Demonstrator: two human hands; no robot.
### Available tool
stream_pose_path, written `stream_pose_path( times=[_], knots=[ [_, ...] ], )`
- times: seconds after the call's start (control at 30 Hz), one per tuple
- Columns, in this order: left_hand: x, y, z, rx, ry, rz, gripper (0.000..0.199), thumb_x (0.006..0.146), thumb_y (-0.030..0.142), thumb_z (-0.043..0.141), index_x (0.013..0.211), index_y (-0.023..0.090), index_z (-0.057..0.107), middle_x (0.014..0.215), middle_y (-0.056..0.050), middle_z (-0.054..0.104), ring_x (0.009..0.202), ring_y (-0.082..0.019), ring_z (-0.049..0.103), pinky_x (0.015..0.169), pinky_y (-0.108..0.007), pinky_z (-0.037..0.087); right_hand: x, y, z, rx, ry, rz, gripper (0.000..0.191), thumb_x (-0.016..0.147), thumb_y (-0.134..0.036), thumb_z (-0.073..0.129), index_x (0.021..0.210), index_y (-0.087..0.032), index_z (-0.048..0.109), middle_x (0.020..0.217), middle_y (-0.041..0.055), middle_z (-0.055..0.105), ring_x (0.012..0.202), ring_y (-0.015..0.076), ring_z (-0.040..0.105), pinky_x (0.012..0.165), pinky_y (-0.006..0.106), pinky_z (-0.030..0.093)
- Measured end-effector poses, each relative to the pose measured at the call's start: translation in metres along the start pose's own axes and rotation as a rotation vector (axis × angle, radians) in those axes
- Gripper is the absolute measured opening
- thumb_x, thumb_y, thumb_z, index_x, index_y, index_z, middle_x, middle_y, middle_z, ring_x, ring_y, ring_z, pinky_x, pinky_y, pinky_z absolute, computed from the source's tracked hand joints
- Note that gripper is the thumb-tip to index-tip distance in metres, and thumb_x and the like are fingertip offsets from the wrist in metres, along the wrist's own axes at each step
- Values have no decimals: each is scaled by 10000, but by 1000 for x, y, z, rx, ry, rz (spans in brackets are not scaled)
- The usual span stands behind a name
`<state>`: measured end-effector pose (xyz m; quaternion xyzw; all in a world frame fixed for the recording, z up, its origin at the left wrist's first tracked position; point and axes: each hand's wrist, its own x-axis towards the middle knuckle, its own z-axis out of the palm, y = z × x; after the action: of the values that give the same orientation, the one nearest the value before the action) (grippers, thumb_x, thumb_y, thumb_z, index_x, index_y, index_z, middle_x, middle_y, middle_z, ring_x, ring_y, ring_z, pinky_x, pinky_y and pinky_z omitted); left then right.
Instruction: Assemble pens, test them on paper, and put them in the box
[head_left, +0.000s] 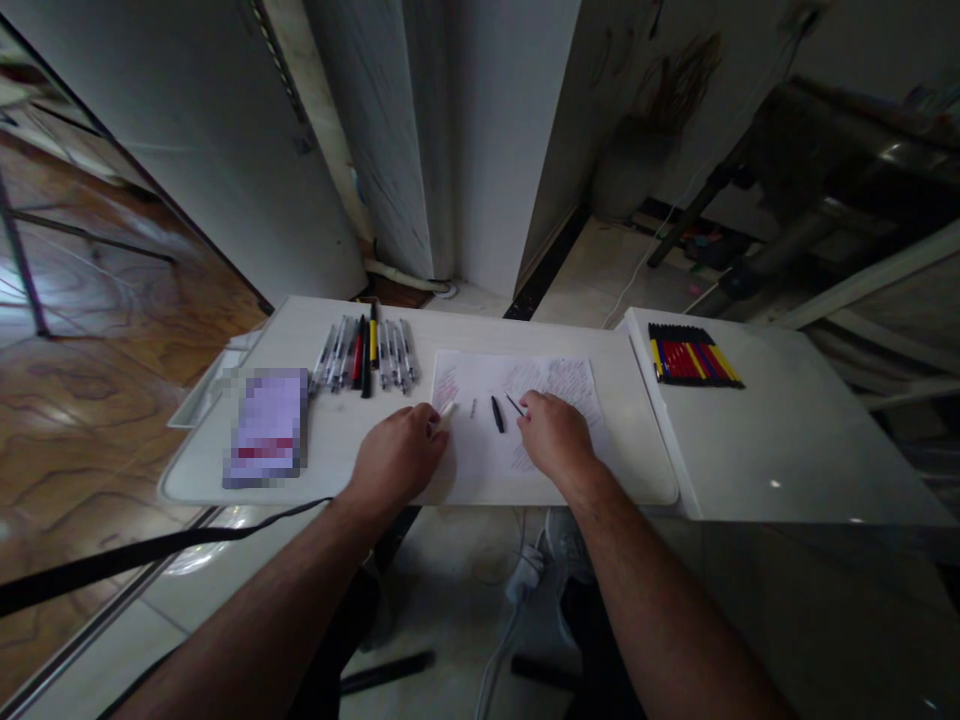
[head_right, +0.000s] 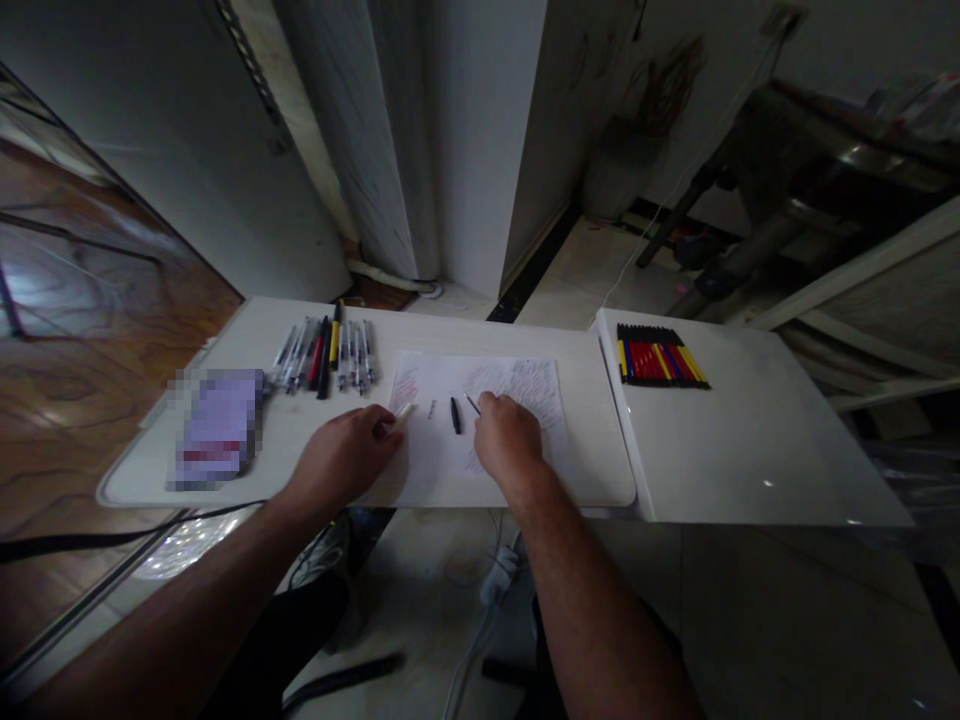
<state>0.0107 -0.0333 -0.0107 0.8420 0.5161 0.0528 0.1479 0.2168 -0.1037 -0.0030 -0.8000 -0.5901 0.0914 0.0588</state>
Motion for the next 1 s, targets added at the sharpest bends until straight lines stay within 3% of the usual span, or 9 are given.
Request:
stream_pose_path(
  times=[0.2,0.4,0.6,0.83,1.0],
  knots=[
    [0,2,-1,-59,15,-33,252,826,297,520,1010,194,657,866,-62,710,795,-237,655,710,-333,463,0,0,2,-23,-1,9,274,889,-134,466,1105,-180,629,1008,118,709,941,235,668,784,328,472],
    [-1,5,-3,-90,104,22,296,833,266,485,1030,148,672,921,-90,696,850,-245,646,782,-344,469,1,-3,2,-3,-24,10,277,883,-116,451,1109,-156,606,1011,135,709,955,245,670,792,337,481],
    [0,5,-6,-113,169,61,204,844,261,472,869,173,654,828,-72,655,779,-219,608,704,-322,433,2,-2,2,44,-37,5,293,862,-86,444,1111,-122,593,1019,147,707,964,242,671,805,324,481],
    [-3,6,-7,-179,216,80,196,870,283,465,821,183,626,815,-64,632,748,-193,586,687,-304,411,5,2,2,109,17,8,296,853,-97,447,1085,-125,629,1012,137,713,954,227,664,833,313,471],
    [-6,10,-10,-230,186,70,179,876,296,471,828,192,609,791,-46,648,722,-191,591,659,-300,400,6,4,0,184,82,-4,253,836,-126,474,993,-153,670,962,109,716,915,206,653,817,294,458]
  ],
)
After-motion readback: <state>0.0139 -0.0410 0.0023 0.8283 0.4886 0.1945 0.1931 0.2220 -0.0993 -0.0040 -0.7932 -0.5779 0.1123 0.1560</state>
